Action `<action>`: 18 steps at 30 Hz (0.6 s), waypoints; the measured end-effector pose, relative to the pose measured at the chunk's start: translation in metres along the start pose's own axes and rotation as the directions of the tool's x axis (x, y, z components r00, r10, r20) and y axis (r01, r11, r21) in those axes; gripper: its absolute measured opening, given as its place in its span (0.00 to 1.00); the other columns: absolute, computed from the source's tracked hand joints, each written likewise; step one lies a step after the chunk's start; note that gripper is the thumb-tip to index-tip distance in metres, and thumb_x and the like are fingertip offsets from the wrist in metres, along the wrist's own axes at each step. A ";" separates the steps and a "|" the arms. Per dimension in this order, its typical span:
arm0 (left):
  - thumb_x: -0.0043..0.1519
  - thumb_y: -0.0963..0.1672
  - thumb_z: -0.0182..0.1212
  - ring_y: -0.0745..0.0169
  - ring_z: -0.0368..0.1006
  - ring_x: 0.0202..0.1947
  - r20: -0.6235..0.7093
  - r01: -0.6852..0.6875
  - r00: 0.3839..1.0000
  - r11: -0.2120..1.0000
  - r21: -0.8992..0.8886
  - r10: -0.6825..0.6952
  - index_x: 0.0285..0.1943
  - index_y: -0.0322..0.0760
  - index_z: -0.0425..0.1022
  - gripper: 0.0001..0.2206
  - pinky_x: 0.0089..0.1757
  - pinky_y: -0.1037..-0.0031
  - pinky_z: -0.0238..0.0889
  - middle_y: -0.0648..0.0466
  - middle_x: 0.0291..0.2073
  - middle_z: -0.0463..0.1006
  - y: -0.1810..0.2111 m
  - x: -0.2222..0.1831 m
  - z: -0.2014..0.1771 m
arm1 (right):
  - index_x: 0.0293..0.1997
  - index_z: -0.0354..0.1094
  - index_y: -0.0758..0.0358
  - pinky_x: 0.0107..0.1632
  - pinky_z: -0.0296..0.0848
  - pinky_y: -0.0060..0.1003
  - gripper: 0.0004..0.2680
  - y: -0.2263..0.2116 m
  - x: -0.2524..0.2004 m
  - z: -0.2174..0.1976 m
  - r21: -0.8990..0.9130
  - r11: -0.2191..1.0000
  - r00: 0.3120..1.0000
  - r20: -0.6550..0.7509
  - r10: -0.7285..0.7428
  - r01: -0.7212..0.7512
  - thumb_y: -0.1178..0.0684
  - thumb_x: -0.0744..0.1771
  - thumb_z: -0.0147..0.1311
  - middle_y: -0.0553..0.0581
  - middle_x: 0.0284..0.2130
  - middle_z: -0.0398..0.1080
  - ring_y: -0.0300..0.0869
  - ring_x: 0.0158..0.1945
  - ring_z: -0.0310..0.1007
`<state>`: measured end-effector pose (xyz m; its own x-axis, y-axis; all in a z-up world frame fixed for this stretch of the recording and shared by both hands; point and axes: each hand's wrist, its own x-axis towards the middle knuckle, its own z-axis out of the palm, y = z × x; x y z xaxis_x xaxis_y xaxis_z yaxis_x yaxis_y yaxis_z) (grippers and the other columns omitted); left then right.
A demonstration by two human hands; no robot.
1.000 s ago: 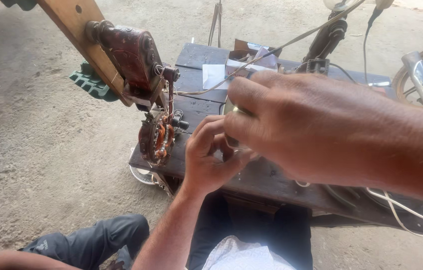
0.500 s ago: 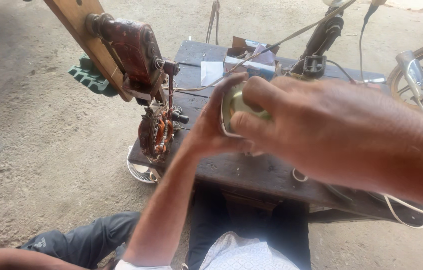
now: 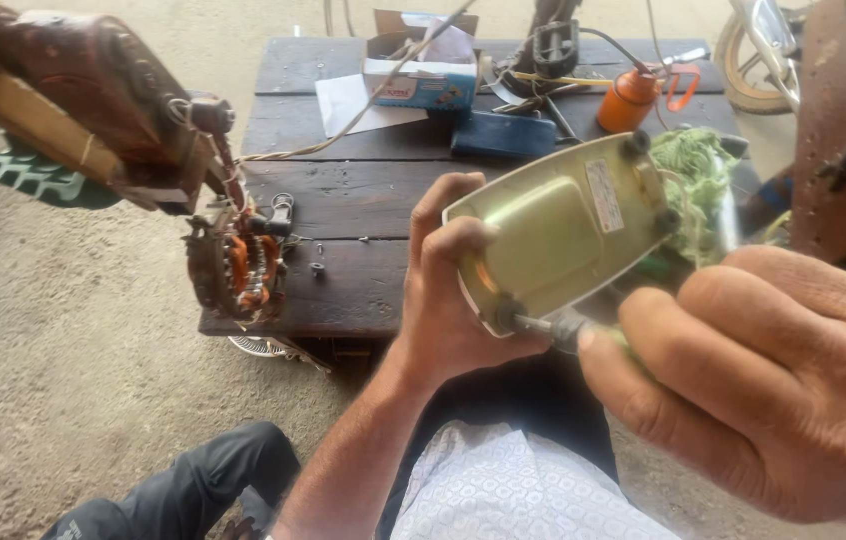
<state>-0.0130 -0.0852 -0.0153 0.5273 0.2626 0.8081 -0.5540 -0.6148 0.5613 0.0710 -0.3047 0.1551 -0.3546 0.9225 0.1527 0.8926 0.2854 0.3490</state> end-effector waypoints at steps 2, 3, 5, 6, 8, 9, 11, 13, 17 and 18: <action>0.43 0.49 0.87 0.43 0.63 0.68 -0.008 0.001 1.000 1.000 0.020 -0.001 0.69 0.50 0.55 0.47 0.61 0.58 0.73 0.42 0.67 0.58 0.000 0.003 0.002 | 0.52 0.75 0.64 0.28 0.79 0.44 0.13 0.004 -0.007 0.003 -0.005 1.000 0.997 0.083 -0.001 0.002 0.50 0.65 0.55 0.55 0.27 0.73 0.42 0.29 0.76; 0.43 0.49 0.87 0.44 0.64 0.68 -0.012 0.001 1.000 0.999 0.032 -0.001 0.68 0.50 0.55 0.47 0.60 0.58 0.74 0.43 0.67 0.58 0.001 0.004 0.003 | 0.55 0.76 0.63 0.27 0.78 0.42 0.16 0.008 -0.007 0.008 0.016 0.999 0.990 0.137 0.037 -0.039 0.44 0.67 0.53 0.53 0.25 0.72 0.41 0.28 0.76; 0.44 0.48 0.87 0.45 0.65 0.67 0.016 0.014 1.000 0.999 0.037 -0.015 0.68 0.50 0.55 0.46 0.60 0.60 0.76 0.42 0.67 0.57 0.003 0.005 0.004 | 0.53 0.77 0.61 0.24 0.77 0.40 0.18 0.008 -0.010 0.009 0.069 0.978 0.963 0.205 0.177 -0.194 0.39 0.66 0.53 0.52 0.21 0.72 0.41 0.24 0.76; 0.45 0.48 0.86 0.46 0.66 0.67 0.028 0.022 0.999 0.999 0.042 -0.023 0.68 0.51 0.54 0.46 0.59 0.61 0.78 0.42 0.67 0.57 0.004 0.005 0.004 | 0.49 0.77 0.60 0.22 0.77 0.41 0.17 0.003 -0.011 0.006 0.102 0.948 0.935 0.223 0.275 -0.303 0.40 0.64 0.55 0.53 0.19 0.72 0.41 0.22 0.76; 0.45 0.48 0.87 0.45 0.67 0.67 0.072 0.028 0.997 0.999 0.015 -0.029 0.69 0.50 0.54 0.46 0.59 0.61 0.79 0.41 0.68 0.56 0.008 0.003 0.007 | 0.45 0.77 0.58 0.22 0.76 0.40 0.15 -0.001 -0.010 0.002 0.098 0.941 0.936 0.183 0.302 -0.323 0.40 0.62 0.57 0.55 0.18 0.72 0.41 0.22 0.75; 0.45 0.48 0.87 0.45 0.68 0.67 0.091 0.034 0.995 0.999 0.006 -0.035 0.69 0.50 0.53 0.47 0.59 0.61 0.79 0.40 0.68 0.55 0.011 0.002 0.008 | 0.44 0.77 0.57 0.24 0.76 0.40 0.14 -0.001 -0.008 0.001 0.057 0.970 0.965 0.126 0.229 -0.238 0.40 0.62 0.57 0.54 0.20 0.72 0.40 0.24 0.75; 0.43 0.48 0.87 0.42 0.66 0.67 0.086 0.012 0.996 0.998 0.057 -0.017 0.68 0.50 0.53 0.47 0.59 0.58 0.78 0.41 0.67 0.56 0.014 0.000 0.007 | 0.44 0.77 0.60 0.24 0.73 0.38 0.12 0.003 -0.002 0.000 -0.026 0.998 0.996 0.073 0.054 -0.052 0.46 0.63 0.59 0.55 0.22 0.72 0.40 0.26 0.73; 0.42 0.48 0.86 0.41 0.66 0.66 0.091 0.007 0.996 0.996 0.089 -0.015 0.67 0.50 0.53 0.48 0.58 0.57 0.78 0.41 0.67 0.56 0.017 0.000 0.005 | 0.43 0.77 0.68 0.22 0.68 0.38 0.08 0.010 0.003 -0.003 -0.091 0.984 0.985 0.098 -0.142 0.151 0.56 0.64 0.63 0.58 0.24 0.72 0.40 0.25 0.68; 0.42 0.48 0.86 0.43 0.69 0.65 0.092 0.047 0.994 0.996 0.078 -0.054 0.67 0.49 0.53 0.47 0.55 0.60 0.79 0.40 0.68 0.56 0.019 0.000 0.006 | 0.44 0.78 0.70 0.27 0.70 0.37 0.10 0.005 0.005 -0.011 -0.133 0.969 0.977 0.078 -0.201 0.210 0.59 0.61 0.63 0.53 0.25 0.70 0.42 0.30 0.71; 0.42 0.48 0.86 0.44 0.70 0.64 0.092 0.058 0.994 0.997 0.060 -0.063 0.68 0.49 0.53 0.47 0.54 0.61 0.80 0.40 0.68 0.56 0.018 0.000 0.007 | 0.44 0.77 0.70 0.28 0.71 0.38 0.09 0.005 0.007 -0.012 -0.140 0.971 0.980 0.086 -0.182 0.193 0.59 0.62 0.63 0.53 0.25 0.70 0.43 0.30 0.72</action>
<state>-0.0184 -0.1013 -0.0064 0.6184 0.2313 0.7511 -0.4828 -0.6422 0.5953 0.0695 -0.3004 0.1688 -0.4859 0.8740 0.0065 0.7597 0.4187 0.4975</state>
